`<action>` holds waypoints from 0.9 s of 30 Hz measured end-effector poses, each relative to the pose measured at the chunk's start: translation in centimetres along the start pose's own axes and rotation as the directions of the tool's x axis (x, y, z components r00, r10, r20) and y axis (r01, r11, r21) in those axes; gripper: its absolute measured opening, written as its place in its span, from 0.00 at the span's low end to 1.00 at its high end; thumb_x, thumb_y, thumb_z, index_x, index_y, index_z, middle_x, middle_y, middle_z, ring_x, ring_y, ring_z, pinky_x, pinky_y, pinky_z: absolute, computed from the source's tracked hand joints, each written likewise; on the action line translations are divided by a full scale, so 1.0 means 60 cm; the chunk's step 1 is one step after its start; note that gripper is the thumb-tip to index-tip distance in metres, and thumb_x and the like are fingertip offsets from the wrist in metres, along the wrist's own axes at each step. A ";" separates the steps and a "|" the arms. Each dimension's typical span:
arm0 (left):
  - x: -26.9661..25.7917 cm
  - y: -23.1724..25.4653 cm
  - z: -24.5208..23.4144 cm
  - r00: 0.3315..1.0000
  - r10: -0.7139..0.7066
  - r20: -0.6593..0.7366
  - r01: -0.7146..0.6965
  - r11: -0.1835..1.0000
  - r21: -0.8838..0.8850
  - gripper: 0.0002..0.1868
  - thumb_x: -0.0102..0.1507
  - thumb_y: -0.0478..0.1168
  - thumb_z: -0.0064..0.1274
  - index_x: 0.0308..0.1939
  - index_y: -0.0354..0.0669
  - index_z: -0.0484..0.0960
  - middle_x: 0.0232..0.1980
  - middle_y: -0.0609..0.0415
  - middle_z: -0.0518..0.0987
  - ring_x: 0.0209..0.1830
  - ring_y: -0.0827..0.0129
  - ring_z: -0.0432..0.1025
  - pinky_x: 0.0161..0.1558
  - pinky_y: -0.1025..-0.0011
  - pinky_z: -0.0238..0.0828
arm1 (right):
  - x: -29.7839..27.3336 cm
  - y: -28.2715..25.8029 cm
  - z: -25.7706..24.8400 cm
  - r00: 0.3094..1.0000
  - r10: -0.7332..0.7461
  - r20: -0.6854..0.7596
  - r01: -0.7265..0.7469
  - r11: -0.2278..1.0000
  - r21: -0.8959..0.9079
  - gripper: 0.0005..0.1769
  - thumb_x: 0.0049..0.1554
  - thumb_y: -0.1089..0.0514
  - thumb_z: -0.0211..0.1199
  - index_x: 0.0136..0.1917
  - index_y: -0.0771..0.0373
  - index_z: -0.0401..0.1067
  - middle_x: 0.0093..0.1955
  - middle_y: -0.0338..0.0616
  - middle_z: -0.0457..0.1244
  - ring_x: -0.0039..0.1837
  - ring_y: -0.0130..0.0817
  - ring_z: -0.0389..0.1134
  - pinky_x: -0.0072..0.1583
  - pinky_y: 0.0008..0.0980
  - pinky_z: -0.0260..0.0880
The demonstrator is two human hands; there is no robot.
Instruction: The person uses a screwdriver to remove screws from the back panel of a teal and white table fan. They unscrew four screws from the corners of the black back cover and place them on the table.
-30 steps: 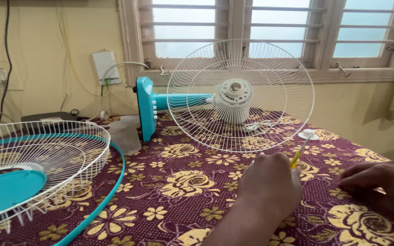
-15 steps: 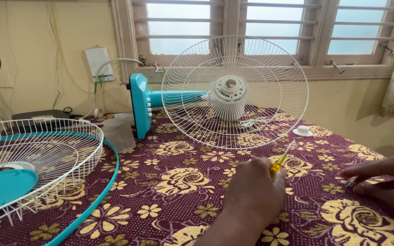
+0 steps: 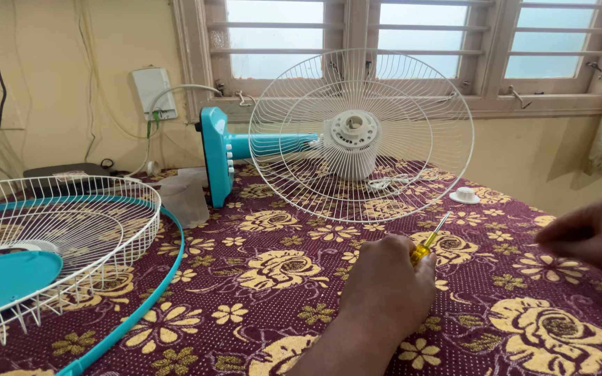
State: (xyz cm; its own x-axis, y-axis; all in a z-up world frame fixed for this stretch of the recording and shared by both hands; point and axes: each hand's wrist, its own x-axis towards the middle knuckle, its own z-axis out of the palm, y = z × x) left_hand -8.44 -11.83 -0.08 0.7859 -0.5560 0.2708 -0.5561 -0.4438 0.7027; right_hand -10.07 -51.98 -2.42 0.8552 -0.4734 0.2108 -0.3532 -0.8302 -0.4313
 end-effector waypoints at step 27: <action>0.000 0.004 -0.006 0.999 -0.033 0.006 0.033 0.999 0.033 0.17 0.68 0.46 0.52 0.44 0.32 0.82 0.38 0.37 0.84 0.38 0.54 0.83 0.43 0.60 0.83 | 0.166 0.139 -0.034 0.981 0.168 0.091 -0.176 0.981 0.076 0.24 0.47 0.69 0.79 0.58 0.71 0.83 0.55 0.60 0.75 0.57 0.48 0.78 0.67 0.46 0.75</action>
State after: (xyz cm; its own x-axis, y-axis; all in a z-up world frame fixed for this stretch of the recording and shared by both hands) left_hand -8.49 -11.67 0.31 0.8021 -0.5452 0.2439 -0.5389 -0.4846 0.6890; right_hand -5.26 -64.21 -2.12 0.8145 -0.5776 0.0541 -0.4679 -0.7092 -0.5274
